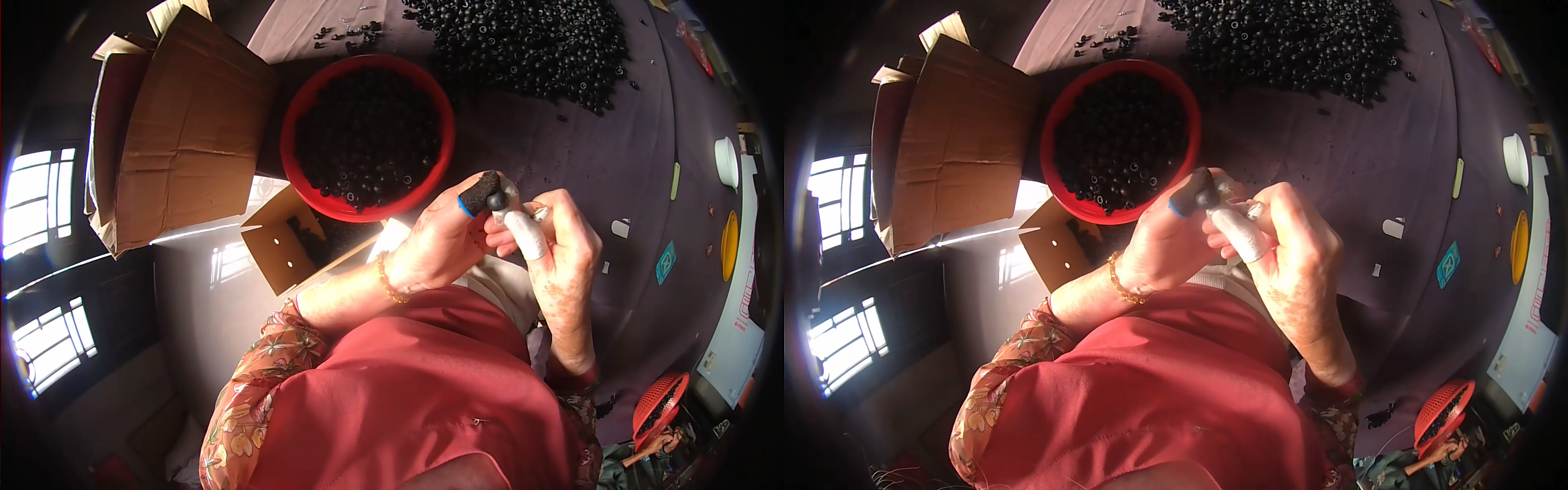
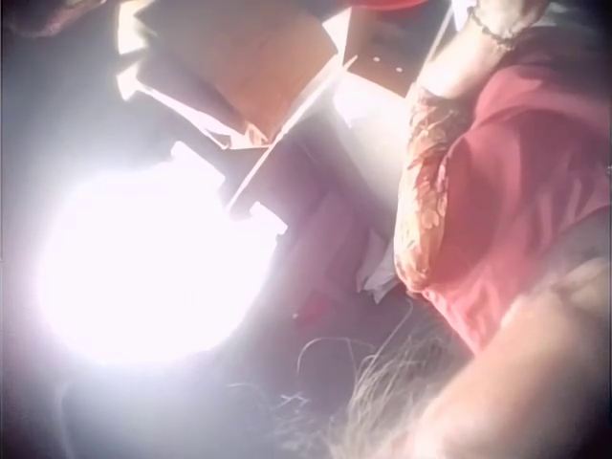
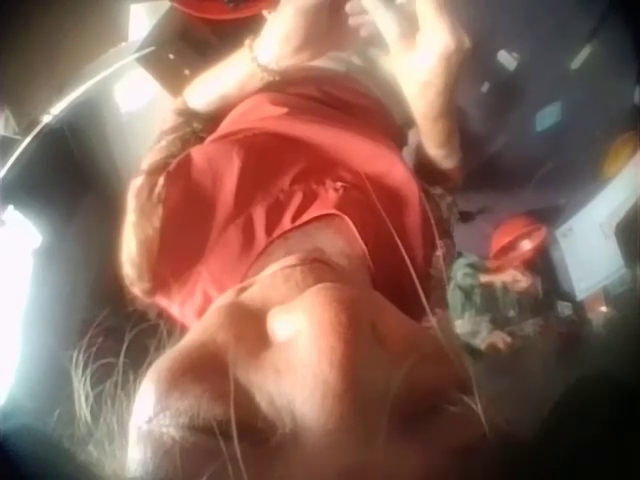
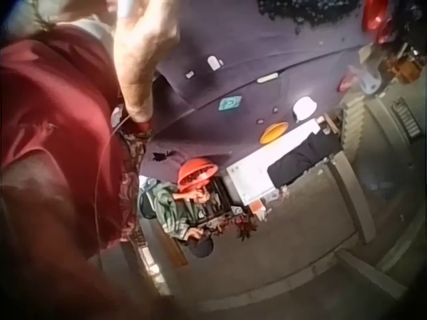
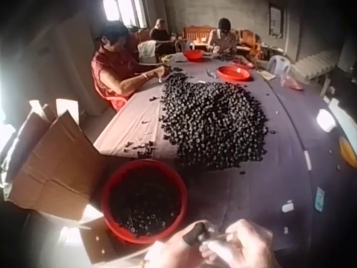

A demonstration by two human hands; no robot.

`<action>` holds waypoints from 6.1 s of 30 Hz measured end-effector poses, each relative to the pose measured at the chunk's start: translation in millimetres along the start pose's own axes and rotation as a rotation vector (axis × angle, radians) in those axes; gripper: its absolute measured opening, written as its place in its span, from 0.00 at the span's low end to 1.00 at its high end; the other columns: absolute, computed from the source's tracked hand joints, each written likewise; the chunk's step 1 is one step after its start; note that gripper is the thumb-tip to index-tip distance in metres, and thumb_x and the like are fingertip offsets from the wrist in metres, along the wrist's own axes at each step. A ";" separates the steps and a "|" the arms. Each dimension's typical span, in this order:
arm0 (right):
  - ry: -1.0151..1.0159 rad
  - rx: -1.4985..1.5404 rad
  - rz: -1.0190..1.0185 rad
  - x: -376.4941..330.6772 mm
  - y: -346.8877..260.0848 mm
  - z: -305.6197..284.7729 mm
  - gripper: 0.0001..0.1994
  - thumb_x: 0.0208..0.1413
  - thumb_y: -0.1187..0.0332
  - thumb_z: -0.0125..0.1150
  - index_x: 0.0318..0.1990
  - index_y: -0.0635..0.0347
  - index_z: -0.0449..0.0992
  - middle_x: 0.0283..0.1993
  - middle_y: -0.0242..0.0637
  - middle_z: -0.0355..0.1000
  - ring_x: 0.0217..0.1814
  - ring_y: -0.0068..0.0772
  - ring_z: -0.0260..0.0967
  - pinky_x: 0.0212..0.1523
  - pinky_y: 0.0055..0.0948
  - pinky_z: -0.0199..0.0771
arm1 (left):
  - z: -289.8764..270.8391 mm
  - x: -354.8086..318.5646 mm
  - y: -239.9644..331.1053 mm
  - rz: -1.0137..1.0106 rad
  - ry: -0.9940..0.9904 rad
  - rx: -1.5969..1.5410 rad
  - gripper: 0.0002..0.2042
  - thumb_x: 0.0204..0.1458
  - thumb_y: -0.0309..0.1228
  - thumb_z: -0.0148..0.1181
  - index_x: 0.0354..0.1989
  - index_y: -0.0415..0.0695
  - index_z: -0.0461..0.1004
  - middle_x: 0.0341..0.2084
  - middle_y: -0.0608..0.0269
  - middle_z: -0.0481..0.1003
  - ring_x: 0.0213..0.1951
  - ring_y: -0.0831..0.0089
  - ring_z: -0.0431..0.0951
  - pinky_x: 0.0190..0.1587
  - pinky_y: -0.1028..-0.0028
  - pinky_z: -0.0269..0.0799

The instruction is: The person assembles small black plastic components into larger grey plastic housings by hand.

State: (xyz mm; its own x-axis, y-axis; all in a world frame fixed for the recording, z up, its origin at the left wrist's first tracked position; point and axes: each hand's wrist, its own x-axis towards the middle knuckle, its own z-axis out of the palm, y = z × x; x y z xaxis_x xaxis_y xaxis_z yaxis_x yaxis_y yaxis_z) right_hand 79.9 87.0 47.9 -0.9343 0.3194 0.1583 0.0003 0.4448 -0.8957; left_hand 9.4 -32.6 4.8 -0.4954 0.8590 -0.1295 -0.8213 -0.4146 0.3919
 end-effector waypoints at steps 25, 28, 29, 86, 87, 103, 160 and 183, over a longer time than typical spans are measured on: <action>-0.113 0.194 0.197 21.5 15.6 16.3 0.08 0.55 0.68 0.59 0.33 0.63 0.68 0.22 0.20 0.57 0.25 0.10 0.50 0.25 0.14 0.54 | -18.7 -12.2 22.9 0.218 0.061 0.315 0.15 0.57 0.43 0.49 0.38 0.41 0.65 0.25 0.67 0.63 0.29 0.77 0.64 0.34 0.76 0.62; -0.108 0.208 0.213 26.6 1.4 19.0 0.10 0.54 0.66 0.61 0.31 0.62 0.68 0.21 0.24 0.61 0.21 0.15 0.54 0.23 0.18 0.58 | -26.8 -14.0 25.4 0.162 0.007 0.242 0.21 0.54 0.46 0.53 0.46 0.40 0.65 0.30 0.66 0.66 0.33 0.75 0.67 0.37 0.74 0.65; -0.050 0.221 0.131 24.7 -1.3 20.5 0.11 0.53 0.65 0.63 0.30 0.62 0.69 0.19 0.28 0.64 0.17 0.19 0.58 0.20 0.24 0.63 | -26.8 -15.0 25.3 0.099 0.016 0.195 0.22 0.54 0.46 0.54 0.47 0.40 0.64 0.32 0.65 0.67 0.35 0.75 0.68 0.38 0.74 0.65; -0.040 0.051 0.055 19.0 -8.4 24.2 0.10 0.50 0.70 0.64 0.25 0.61 0.67 0.20 0.36 0.71 0.21 0.28 0.73 0.21 0.25 0.70 | -24.3 -13.8 21.7 0.035 -0.011 0.090 0.19 0.56 0.43 0.51 0.47 0.41 0.67 0.37 0.64 0.70 0.35 0.77 0.68 0.36 0.74 0.66; -0.075 -0.157 0.014 19.8 -6.2 21.3 0.11 0.49 0.68 0.66 0.26 0.60 0.68 0.21 0.36 0.70 0.21 0.31 0.71 0.21 0.28 0.69 | -22.4 -14.4 22.8 0.035 -0.014 0.090 0.19 0.56 0.43 0.51 0.47 0.41 0.67 0.37 0.64 0.70 0.35 0.77 0.68 0.36 0.74 0.66; 0.077 -0.514 0.116 103.0 89.4 34.2 0.13 0.52 0.62 0.60 0.32 0.64 0.70 0.35 0.47 0.72 0.38 0.51 0.70 0.36 0.40 0.67 | -83.3 -24.6 91.2 0.938 0.583 1.746 0.23 0.33 0.13 0.42 0.43 0.38 0.69 0.35 0.55 0.67 0.38 0.62 0.68 0.43 0.71 0.65; 0.061 0.456 0.325 6.9 45.9 -4.9 0.07 0.55 0.73 0.56 0.41 0.61 0.71 0.28 0.30 0.68 0.18 0.09 0.56 0.19 0.12 0.53 | -128.9 -109.4 85.6 0.164 0.656 0.361 0.16 0.60 0.32 0.40 0.51 0.34 0.65 0.44 0.51 0.74 0.46 0.62 0.75 0.54 0.59 0.68; -0.010 0.483 0.346 -12.6 39.3 -0.1 0.06 0.56 0.72 0.55 0.41 0.62 0.70 0.29 0.30 0.67 0.19 0.10 0.55 0.20 0.12 0.54 | -134.4 -245.6 36.7 0.363 0.782 0.131 0.19 0.51 0.21 0.49 0.54 0.36 0.62 0.45 0.53 0.72 0.45 0.64 0.75 0.47 0.62 0.74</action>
State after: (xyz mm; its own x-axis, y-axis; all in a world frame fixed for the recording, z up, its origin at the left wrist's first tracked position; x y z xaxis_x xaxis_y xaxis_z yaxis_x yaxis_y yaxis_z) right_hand 91.7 100.5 10.7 -0.9121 0.3693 -0.1783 0.1451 -0.1160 -0.9826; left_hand 62.9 -299.1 -71.4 -0.8118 0.2077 -0.5458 -0.5597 -0.5434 0.6256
